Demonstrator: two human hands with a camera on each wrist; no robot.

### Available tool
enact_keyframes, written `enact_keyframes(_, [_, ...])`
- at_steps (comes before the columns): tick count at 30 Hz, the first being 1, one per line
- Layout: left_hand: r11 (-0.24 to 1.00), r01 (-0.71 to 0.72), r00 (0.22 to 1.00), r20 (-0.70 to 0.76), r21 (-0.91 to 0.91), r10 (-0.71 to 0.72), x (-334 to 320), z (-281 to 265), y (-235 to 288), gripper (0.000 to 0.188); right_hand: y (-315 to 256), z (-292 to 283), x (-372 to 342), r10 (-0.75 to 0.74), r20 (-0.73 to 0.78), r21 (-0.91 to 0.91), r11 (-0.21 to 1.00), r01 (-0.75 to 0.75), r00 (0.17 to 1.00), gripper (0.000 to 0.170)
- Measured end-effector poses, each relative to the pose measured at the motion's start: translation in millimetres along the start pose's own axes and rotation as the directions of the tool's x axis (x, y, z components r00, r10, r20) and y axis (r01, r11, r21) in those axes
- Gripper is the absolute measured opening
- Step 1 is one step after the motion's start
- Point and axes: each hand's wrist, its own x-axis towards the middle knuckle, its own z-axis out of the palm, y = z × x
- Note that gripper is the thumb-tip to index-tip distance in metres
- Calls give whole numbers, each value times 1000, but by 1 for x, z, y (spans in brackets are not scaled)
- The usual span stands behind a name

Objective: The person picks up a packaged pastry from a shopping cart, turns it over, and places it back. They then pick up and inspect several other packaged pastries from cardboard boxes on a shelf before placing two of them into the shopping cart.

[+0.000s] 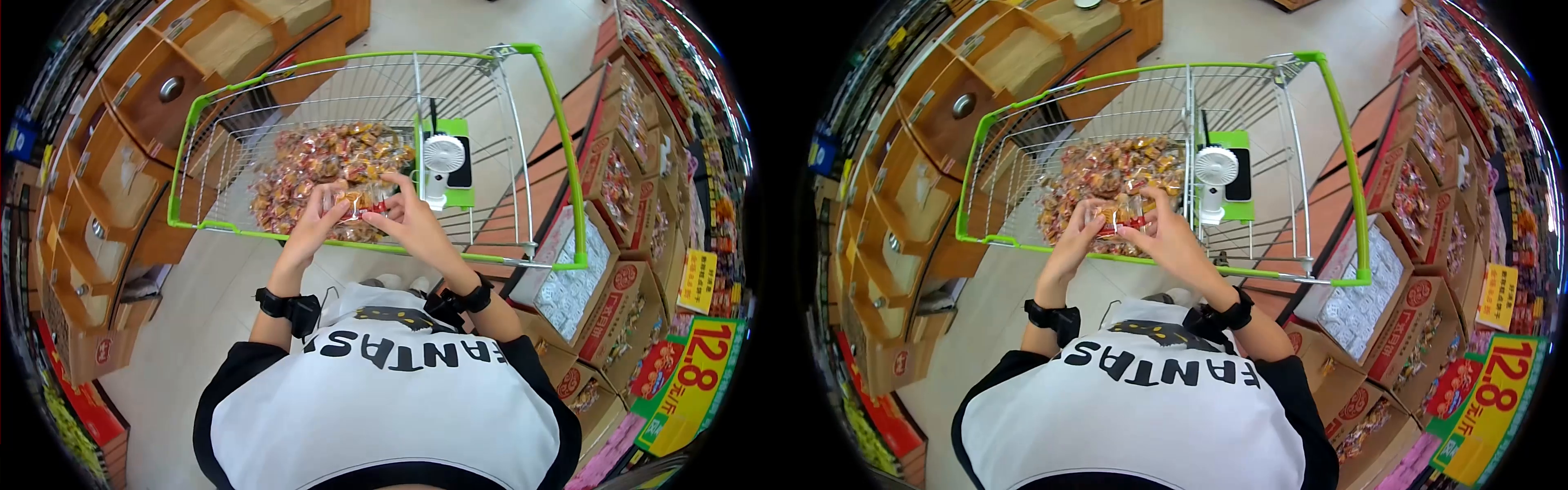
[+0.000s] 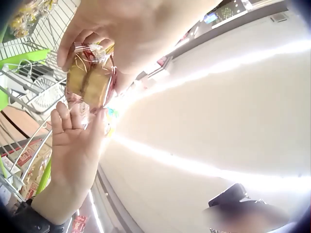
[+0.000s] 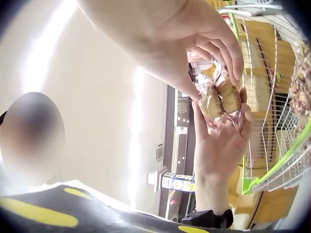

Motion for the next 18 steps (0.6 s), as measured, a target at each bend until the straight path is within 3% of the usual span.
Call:
enact_keyframes(2, [997, 51, 998, -37, 52, -50, -5, -16, -11, 32, 18, 14, 12, 16, 95, 17, 1000, -18, 995, 60])
enact_keyframes(4, [965, 249, 966, -49, -81, -253, -12, -24, -12, 34, 38, 28, 19, 48, 205, 97, 993, -69, 978, 56])
enact_keyframes(8, [937, 257, 957, -74, -236, -281, -17, -36, -9, 36, 45, 46, 35, 174, 317, 219, 943, -250, 932, 52])
enact_keyframes(10, [960, 141, 978, -114, -243, -172, -10, -49, -18, 36, 39, 52, 42, 194, 344, 187, 945, -269, 919, 52])
enact_keyframes(12, [976, 121, 976, -160, -182, -151, -8, -54, -5, 38, 38, 60, 48, -31, 229, 243, 970, -26, 973, 55])
enact_keyframes(13, [973, 47, 977, -193, -226, -92, -5, -59, 0, 40, 24, 56, 48, -93, 272, 346, 938, -7, 958, 61])
enact_keyframes(15, [950, -51, 972, -236, -307, -24, 4, -72, 0, 52, 19, 56, 45, -124, 237, 317, 947, 44, 963, 60])
enact_keyframes(16, [950, -50, 972, -233, -307, -24, 8, -77, -3, 52, 19, 56, 44, -157, 207, 286, 954, 94, 966, 60])
enact_keyframes(18, [990, 123, 899, -416, -61, -138, 16, -87, -11, 60, 26, 50, 41, -144, 252, 217, 972, 89, 957, 56])
